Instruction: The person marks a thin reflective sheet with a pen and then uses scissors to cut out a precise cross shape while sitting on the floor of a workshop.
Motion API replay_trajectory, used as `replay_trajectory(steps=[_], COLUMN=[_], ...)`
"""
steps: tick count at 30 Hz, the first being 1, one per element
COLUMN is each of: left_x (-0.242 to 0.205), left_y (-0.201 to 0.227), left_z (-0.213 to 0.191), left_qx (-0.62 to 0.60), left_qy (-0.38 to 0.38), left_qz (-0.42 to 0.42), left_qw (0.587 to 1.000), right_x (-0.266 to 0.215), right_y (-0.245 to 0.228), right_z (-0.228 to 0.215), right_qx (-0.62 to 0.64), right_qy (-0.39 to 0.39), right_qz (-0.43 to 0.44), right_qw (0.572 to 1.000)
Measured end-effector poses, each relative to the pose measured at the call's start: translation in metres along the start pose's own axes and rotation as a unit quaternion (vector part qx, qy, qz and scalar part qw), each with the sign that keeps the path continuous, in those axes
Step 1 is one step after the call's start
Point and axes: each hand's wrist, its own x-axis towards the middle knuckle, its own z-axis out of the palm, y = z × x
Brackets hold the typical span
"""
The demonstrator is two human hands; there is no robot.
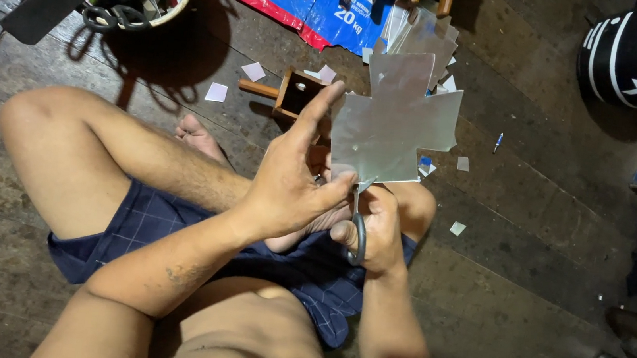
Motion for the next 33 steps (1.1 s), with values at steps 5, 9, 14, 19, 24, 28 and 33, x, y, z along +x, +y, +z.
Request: replay_trajectory(steps=[5,9,14,19,24,28,33], left_x=[-0.001,0.000,0.001,0.001,0.003,0.000,-0.001], left_y=[0.000,0.001,0.006,0.007,0.008,0.016,0.016], left_z=[0.000,-0.001,-0.002,-0.002,-0.003,-0.003,-0.005], left_qx=[-0.029,-0.028,-0.042,-0.027,-0.023,0.009,0.014], left_qy=[-0.006,-0.011,-0.010,-0.010,-0.017,-0.043,-0.047], left_qz=[-0.002,0.008,-0.004,-0.006,0.010,0.014,0.033], left_qw=[1.000,1.000,0.999,1.000,1.000,0.999,0.998], right_x=[0.004,-0.006,-0.018,-0.020,-0.009,-0.014,-0.022], right_y=[-0.006,0.007,0.021,0.025,0.007,-0.002,0.012], right_z=[0.004,-0.002,-0.007,-0.009,-0.001,0.003,-0.007], right_qx=[-0.014,-0.027,-0.020,-0.032,-0.064,-0.084,-0.055], right_qy=[0.014,0.024,0.059,0.068,0.042,0.019,0.024], right_qz=[-0.003,-0.003,0.035,0.046,0.028,-0.028,-0.010], right_qw=[1.000,0.999,0.997,0.996,0.997,0.996,0.998])
